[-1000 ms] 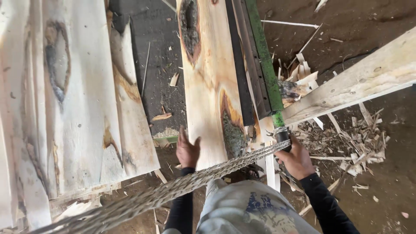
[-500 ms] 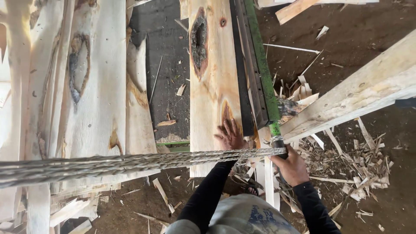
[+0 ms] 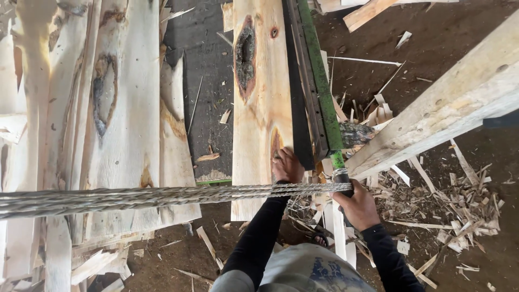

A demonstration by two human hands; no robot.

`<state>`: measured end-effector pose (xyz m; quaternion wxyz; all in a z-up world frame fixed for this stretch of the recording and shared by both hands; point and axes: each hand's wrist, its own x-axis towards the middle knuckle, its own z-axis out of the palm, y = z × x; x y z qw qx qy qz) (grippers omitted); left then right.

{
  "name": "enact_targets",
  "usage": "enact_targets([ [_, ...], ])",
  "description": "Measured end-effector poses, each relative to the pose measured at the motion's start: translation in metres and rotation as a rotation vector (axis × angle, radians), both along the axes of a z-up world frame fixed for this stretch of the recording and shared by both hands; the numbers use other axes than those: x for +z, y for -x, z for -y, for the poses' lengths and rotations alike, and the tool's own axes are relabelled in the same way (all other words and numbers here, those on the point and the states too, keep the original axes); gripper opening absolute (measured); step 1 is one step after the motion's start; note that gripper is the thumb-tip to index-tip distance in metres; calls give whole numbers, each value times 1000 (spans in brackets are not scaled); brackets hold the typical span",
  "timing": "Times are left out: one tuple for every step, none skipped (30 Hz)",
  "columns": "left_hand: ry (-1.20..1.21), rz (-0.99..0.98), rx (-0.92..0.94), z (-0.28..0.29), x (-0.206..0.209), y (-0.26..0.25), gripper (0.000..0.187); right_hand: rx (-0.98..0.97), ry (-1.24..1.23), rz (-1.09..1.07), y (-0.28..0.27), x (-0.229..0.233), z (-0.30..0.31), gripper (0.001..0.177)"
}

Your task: Cutting and trimming thin wood boards using a manual lever-operated guillotine cutter.

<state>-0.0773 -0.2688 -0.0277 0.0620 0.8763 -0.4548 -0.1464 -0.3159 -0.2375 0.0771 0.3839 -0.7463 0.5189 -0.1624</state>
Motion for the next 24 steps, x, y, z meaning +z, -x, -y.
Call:
enact_targets([
  [67,79,-27,4,-24,-8,65,-43,-84,0,-1,5,0,40],
  [63,81,-26,5,-18,-14,65,-42,-88,2,3,0,-2,40],
  [137,73,-4,6,-11,-21,42,-89,-202,142,7,-4,-4,45],
  [216,70,21,9,-4,-32,21,-133,-312,286,8,-8,-3,50],
  [218,76,24,9,-8,-43,21,-128,-311,292,14,-21,-7,50],
  [348,124,13,12,-11,-56,12,-119,-436,587,20,-32,-8,60],
  [479,173,0,14,-14,-69,7,-106,-560,883,25,-44,-9,69],
  [478,179,2,11,8,-77,7,-102,-562,888,21,-62,-15,69],
  [514,160,-14,7,30,-86,9,-99,-657,939,17,-80,-22,75],
  [548,139,-28,3,51,-92,13,-97,-753,986,14,-98,-28,82],
  [547,143,-24,-3,76,-102,13,-93,-757,987,1,-98,-33,82],
  [494,85,-6,-11,101,-109,23,-81,-775,829,-9,-99,-40,83],
  [441,27,13,-19,125,-117,37,-67,-790,671,-20,-99,-47,84],
  [437,30,22,-36,148,-117,37,-60,-797,669,-31,-100,-47,84],
  [539,-17,39,-52,170,-117,33,7,-821,599,-41,-100,-48,83],
  [642,-62,51,-68,194,-118,29,72,-843,533,-54,-101,-49,83],
  [639,-55,56,-85,172,-130,29,79,-847,535,-63,-106,-47,83],
  [820,-104,23,-99,150,-142,27,87,-884,574,-70,-110,-45,80],
  [1000,-153,-13,-115,129,-154,24,95,-920,612,-79,-115,-43,78],
  [997,-150,1,-125,46,-183,24,104,-928,603,-82,-117,-43,78],
  [1133,-397,57,-136,-32,-201,27,51,-959,605,-86,-119,-43,75],
  [1268,-649,112,-139,-104,-211,31,-3,-985,607,-90,-121,-41,71],
  [1272,-644,124,-147,-116,-206,31,5,-988,598,-87,-135,-37,71],
  [1320,-1200,156,-154,-130,-199,37,-47,-970,613,-82,-149,-34,69],
])
